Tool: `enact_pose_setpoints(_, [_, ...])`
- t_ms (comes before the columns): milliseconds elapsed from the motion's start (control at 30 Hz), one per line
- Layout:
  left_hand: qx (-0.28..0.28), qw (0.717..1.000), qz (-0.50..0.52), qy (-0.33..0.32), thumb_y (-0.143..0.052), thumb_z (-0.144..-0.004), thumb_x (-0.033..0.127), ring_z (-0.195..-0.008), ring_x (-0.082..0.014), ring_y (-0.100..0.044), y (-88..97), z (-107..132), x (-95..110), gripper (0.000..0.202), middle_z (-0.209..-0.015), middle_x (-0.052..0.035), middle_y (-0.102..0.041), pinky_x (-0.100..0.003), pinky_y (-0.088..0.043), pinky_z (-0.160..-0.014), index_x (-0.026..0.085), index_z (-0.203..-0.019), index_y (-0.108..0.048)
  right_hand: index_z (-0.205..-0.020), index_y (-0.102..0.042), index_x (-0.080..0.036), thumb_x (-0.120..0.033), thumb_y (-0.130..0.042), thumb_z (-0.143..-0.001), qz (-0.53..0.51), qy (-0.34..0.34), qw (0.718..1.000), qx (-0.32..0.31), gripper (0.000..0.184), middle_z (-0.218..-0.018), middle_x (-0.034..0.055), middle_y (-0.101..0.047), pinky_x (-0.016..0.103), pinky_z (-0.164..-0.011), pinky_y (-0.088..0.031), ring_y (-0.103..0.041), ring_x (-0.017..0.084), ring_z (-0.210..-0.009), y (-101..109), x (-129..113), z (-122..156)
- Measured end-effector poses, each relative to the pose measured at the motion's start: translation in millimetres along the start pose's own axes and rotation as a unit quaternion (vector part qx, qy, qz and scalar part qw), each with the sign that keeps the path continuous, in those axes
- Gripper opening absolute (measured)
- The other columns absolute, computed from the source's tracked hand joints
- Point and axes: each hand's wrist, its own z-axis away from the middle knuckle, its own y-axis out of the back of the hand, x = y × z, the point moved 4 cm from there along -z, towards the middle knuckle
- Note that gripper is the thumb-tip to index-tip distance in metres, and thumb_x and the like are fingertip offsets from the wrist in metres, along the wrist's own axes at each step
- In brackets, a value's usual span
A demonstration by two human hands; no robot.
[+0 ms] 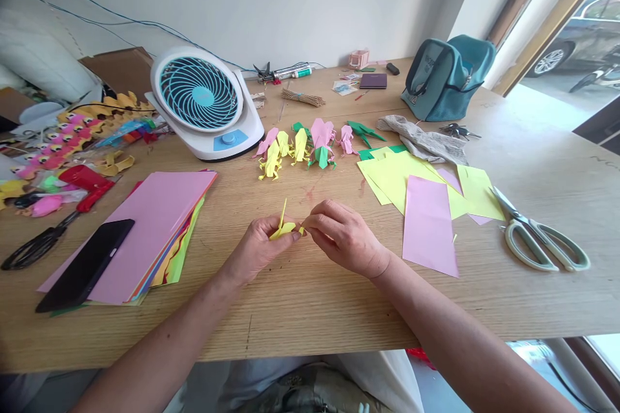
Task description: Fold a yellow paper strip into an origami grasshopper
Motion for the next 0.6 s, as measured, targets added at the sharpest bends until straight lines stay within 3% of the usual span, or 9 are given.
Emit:
enact_pose_setpoints(200, [0.028,0.999,-0.035,-0.026,-0.068,-0.083,0.038,-0.064,-0.0100,-0.045,1.3,1.1,1.0,0.025,-0.066,0.0035,-0.051,-0.021,-0.036,-0.061,0.016,-0.073,-0.064,-0.099,-0.063,-0.021,-0.013,-0.053,-0.094,-0.036,-0.044,0.998,-0.007,0.013,-0.088,0.0073,-0.063,0.030,-0.070,-0.048,-0.060,0.017,-0.079,-2.8,-2.5,-0.6])
enact_pose_setpoints(400, [0.091,0.983,-0.127,-0.100,-0.070,-0.084,0.030,-0.070,-0.0127,-0.054,2.9,2.6,4.6,0.015,-0.072,0.0005,-0.061,-0.023,-0.041,-0.068,0.018,-0.075,-0.069,-0.091,-0.063,-0.020,-0.014,-0.053,-0.093,-0.099,-0.149,0.984,-0.022,0.012,-0.083,0.0037,-0.064,0.027,-0.064,-0.046,-0.059,0.014,-0.070,-7.0,2.2,1.0])
enact_pose_setpoints(600, [0.094,0.973,-0.170,-0.122,-0.070,-0.085,0.024,-0.078,-0.0153,-0.059,2.4,3.9,6.0,0.004,-0.080,-0.0005,-0.068,-0.025,-0.043,-0.074,0.020,-0.086,-0.071,-0.084,-0.065,-0.020,-0.017,-0.054,-0.091,-0.139,-0.211,0.966,-0.046,0.012,-0.077,0.0018,-0.063,0.026,-0.063,-0.044,-0.057,0.013,-0.068,-9.8,5.2,2.1])
